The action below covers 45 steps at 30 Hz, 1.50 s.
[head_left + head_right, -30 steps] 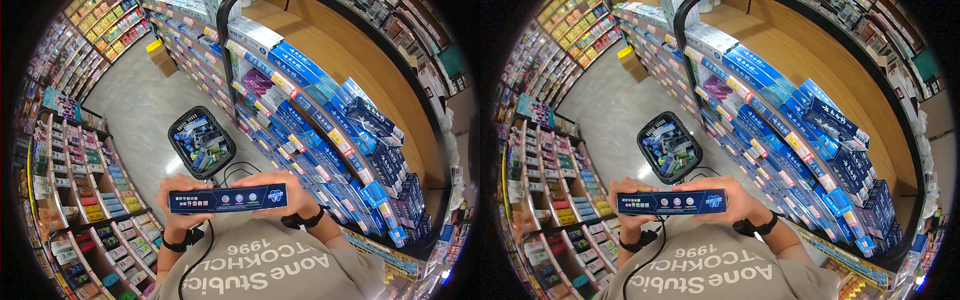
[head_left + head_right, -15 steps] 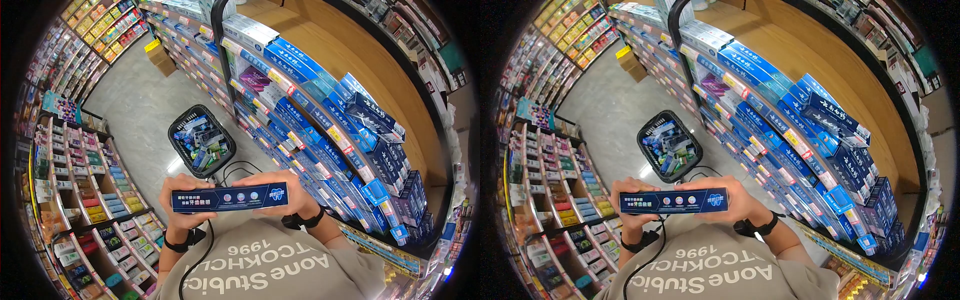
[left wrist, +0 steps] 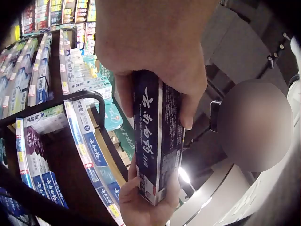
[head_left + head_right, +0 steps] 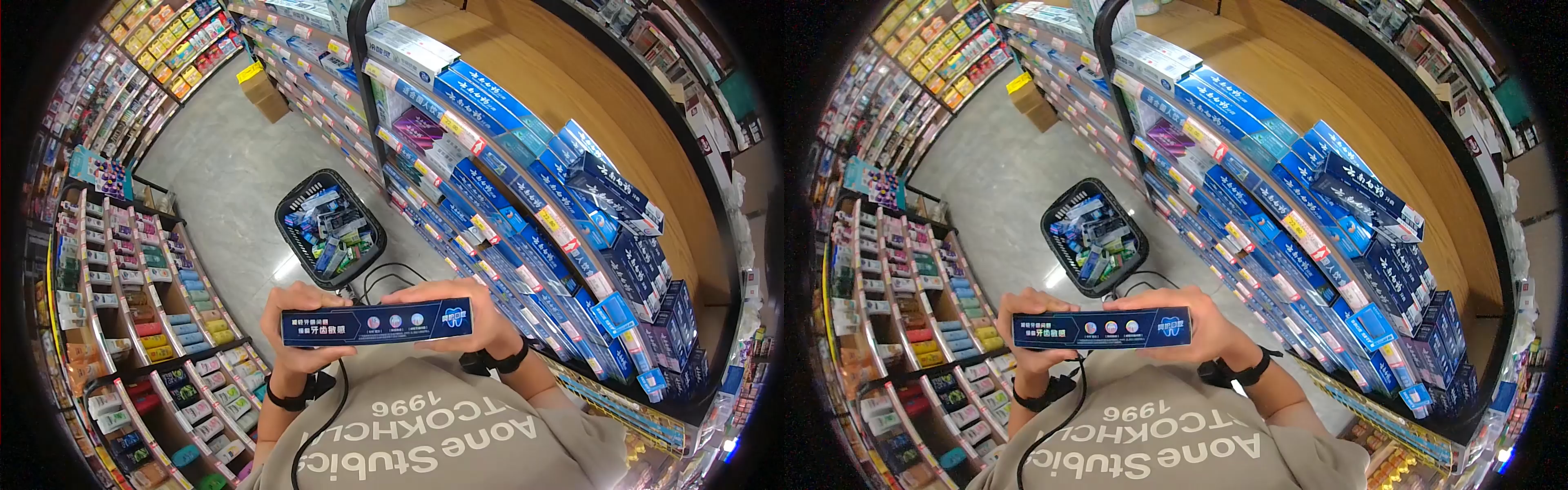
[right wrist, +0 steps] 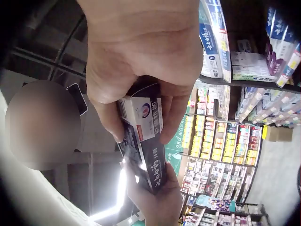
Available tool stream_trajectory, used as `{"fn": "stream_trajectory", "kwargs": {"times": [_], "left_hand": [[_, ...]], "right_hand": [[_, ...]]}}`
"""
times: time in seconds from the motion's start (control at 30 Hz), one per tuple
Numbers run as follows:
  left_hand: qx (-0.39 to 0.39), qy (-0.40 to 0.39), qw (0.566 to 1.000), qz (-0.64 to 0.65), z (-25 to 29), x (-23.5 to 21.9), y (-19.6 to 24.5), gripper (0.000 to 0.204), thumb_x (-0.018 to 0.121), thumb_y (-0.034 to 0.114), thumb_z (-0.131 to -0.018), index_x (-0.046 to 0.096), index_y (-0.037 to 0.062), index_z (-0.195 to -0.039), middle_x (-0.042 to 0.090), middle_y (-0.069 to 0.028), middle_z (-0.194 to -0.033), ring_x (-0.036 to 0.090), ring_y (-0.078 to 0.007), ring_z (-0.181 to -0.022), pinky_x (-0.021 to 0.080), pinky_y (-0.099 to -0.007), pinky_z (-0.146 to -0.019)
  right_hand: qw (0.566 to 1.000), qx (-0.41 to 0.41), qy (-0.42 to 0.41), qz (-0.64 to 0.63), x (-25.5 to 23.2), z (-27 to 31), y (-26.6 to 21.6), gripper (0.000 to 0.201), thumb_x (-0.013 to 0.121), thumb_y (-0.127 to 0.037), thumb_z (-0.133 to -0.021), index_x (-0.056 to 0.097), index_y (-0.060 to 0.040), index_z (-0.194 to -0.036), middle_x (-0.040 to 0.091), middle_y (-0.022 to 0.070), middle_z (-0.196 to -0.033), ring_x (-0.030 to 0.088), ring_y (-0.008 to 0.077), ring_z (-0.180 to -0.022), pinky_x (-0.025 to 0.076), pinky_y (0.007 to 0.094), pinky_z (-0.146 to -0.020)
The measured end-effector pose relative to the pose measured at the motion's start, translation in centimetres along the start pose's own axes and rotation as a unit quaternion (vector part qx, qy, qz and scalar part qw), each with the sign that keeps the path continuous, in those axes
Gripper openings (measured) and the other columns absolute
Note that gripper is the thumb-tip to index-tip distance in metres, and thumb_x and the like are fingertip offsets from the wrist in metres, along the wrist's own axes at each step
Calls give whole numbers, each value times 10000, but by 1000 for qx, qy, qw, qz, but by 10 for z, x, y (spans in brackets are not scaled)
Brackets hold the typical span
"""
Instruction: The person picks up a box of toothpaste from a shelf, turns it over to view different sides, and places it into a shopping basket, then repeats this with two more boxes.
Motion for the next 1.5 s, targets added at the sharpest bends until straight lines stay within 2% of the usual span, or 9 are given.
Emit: {"fn": "stream_trajectory", "kwargs": {"times": [0.33, 0.83, 1.5], "left_hand": [[3, 10, 1000, 4, 4, -3, 2, 707, 1011, 175, -620, 504, 14, -1085, 709, -229, -971, 725, -284, -909, 614, -391, -827], [-23, 15, 999, 26, 10, -6, -3, 697, 1006, 98, -609, 501, 5, -1081, 643, -161, -979, 736, -294, -964, 624, -437, -877], [-23, 21, 999, 42, 4, -9, -4, 691, 999, 84, -616, 503, 8, -1092, 660, -185, -982, 732, -295, -953, 627, -410, -845]], "right_hand": [[1000, 2, -4, -1, 4, -2, 1, 594, 808, 16, -747, 636, 36, -1316, 674, 216, -1328, 680, 298, -1206, 521, 380, -1025], [999, 30, -10, 11, 6, -5, 3, 576, 822, 20, -755, 642, 44, -1301, 674, 218, -1326, 672, 302, -1218, 522, 381, -1031], [999, 42, -6, 16, 6, -12, -1, 573, 799, 52, -767, 628, 46, -1314, 675, 216, -1326, 675, 290, -1208, 521, 380, -1037]]}}
Point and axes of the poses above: each hand's wrist, its own z-axis away from the middle knuckle, its own x-axis out of the palm, y = z × x, the point moved 5 cm from there along -z, towards the middle knuckle
